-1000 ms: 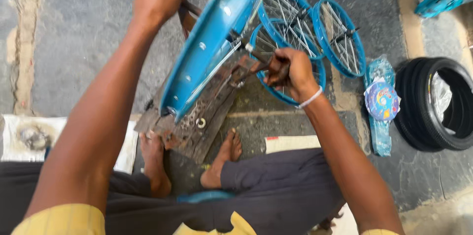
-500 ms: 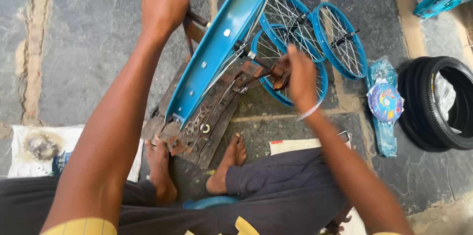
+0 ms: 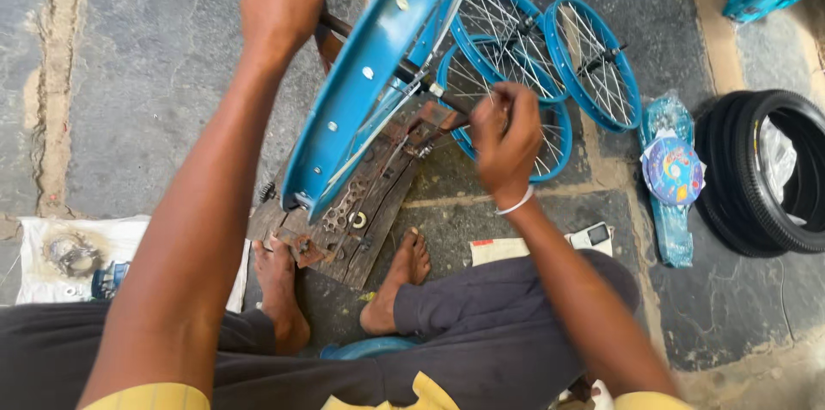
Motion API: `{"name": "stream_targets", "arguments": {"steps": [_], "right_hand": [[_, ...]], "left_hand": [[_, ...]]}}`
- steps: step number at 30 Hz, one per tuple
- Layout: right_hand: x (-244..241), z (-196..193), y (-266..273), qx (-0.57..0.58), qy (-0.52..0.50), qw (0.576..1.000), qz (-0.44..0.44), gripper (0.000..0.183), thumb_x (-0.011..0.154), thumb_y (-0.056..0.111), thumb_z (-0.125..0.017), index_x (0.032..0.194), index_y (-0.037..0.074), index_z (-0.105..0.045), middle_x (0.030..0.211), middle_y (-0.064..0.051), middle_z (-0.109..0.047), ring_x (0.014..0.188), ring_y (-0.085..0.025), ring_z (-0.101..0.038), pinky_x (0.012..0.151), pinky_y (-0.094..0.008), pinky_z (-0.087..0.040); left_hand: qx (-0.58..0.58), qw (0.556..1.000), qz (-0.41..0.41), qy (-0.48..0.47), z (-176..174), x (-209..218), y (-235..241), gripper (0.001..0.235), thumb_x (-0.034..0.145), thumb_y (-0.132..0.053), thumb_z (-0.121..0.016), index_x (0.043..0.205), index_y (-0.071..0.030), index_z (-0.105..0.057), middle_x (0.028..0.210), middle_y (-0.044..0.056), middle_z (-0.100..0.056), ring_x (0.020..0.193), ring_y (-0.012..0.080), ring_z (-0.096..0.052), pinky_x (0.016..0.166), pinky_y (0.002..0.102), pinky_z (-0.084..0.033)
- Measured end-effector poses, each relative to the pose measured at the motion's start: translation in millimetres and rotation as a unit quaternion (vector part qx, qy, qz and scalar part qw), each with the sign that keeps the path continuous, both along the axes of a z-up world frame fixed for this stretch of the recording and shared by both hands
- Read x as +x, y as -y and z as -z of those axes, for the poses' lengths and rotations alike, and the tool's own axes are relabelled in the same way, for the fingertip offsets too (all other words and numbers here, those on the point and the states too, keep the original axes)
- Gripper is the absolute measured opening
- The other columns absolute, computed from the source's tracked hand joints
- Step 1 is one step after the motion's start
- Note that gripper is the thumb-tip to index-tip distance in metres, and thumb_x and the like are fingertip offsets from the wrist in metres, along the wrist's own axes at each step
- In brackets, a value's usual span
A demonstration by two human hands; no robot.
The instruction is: The person assembles a blue bicycle wheel by tightening the spokes with a spoke wrench. They then mount the wheel onto a wooden truing stand and continue to adjust the spokes to align the rim.
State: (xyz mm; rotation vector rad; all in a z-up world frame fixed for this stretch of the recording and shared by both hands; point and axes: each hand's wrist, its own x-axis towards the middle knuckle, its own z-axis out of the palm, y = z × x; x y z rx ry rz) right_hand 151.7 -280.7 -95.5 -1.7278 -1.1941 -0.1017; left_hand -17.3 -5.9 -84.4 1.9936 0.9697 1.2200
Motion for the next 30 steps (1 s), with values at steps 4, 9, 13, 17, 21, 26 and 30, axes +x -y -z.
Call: {"name": "stream_targets", "arguments": {"steps": [4, 9, 13, 17, 21, 26, 30], "right_hand": [[2, 8, 1, 0.072, 0.206, 0.976, -0.024, 0.038, 0.106, 0.029, -0.055, 0.092, -0.007, -0.06, 0.091, -0.023, -0.062, 0.083, -0.031, -0.063, 0.069, -0.041, -0.051], [40, 10, -8, -0.149, -0.317, 0.933, -0.083, 0.037, 0.099, 0.026, -0.06, 0.077, -0.004, -0.06, 0.073, -0.019, -0.062, 0.059, -0.028, -0.063, 0.055, -0.037, -0.049], [35, -47, -16, -0.092, 0.251, 0.964, 0.003, 0.026, 0.093, 0.021, -0.073, 0.102, 0.0, -0.06, 0.08, -0.015, -0.062, 0.07, -0.024, -0.06, 0.061, -0.038, -0.049], [15, -116, -49, -0.073, -0.407, 0.88, -0.234, 0.056, 0.092, 0.018, -0.059, 0.145, 0.004, -0.045, 0.084, -0.007, -0.066, 0.065, -0.017, -0.059, 0.056, -0.034, -0.049], [-8, -130, -70, -0.051, -0.545, 0.792, -0.272, 0.061, 0.09, 0.011, -0.06, 0.149, 0.005, -0.044, 0.078, -0.006, -0.061, 0.058, -0.013, -0.052, 0.051, -0.031, -0.043], [-75, -51, -37, -0.011, -0.176, 0.958, -0.228, 0.03, 0.097, 0.014, -0.061, 0.123, 0.009, -0.046, 0.078, -0.005, -0.062, 0.065, -0.017, -0.064, 0.057, -0.037, -0.05], [-106, 35, 40, -0.375, 0.185, 0.88, -0.226, 0.042, 0.086, 0.016, -0.065, 0.127, 0.007, -0.066, 0.079, -0.02, -0.07, 0.071, -0.041, -0.068, 0.062, -0.054, -0.052]], "left_hand": [[-0.003, 1.0, -0.016, -0.004, 0, -1, 6, 0.034, 0.099, -0.032, -0.066, 0.08, -0.005, -0.076, 0.067, 0.015, -0.069, 0.061, 0.0297, -0.071, 0.059, 0.042, -0.051], [0.008, 0.999, -0.019, -0.032, -1, -1, 4, 0.037, 0.1, -0.033, -0.066, 0.078, -0.004, -0.076, 0.064, 0.017, -0.067, 0.059, 0.031, -0.068, 0.059, 0.042, -0.05], [-0.027, 1.0, 0.004, -0.015, -6, -1, 4, 0.038, 0.1, -0.034, -0.063, 0.082, -0.003, -0.076, 0.065, 0.015, -0.067, 0.059, 0.0285, -0.069, 0.059, 0.042, -0.05], [-0.051, 0.999, -0.013, -0.014, -9, -4, 5, 0.04, 0.099, -0.037, -0.063, 0.081, -0.003, -0.076, 0.064, 0.014, -0.068, 0.06, 0.0268, -0.07, 0.06, 0.041, -0.051], [-0.054, 0.998, -0.017, -0.029, -9, -5, 7, 0.039, 0.098, -0.038, -0.064, 0.082, -0.005, -0.078, 0.065, 0.014, -0.069, 0.061, 0.0273, -0.07, 0.061, 0.041, -0.052], [-0.007, 1.0, -0.007, 0.0, 10, -2, -4, 0.036, 0.097, -0.035, -0.063, 0.084, -0.004, -0.077, 0.072, 0.014, -0.073, 0.066, 0.0282, -0.072, 0.062, 0.041, -0.053], [0.038, 0.999, 0.019, 0.009, 29, -1, -16, 0.033, 0.097, -0.031, -0.064, 0.085, -0.002, -0.075, 0.076, 0.015, -0.075, 0.069, 0.0303, -0.072, 0.064, 0.042, -0.053]]}}
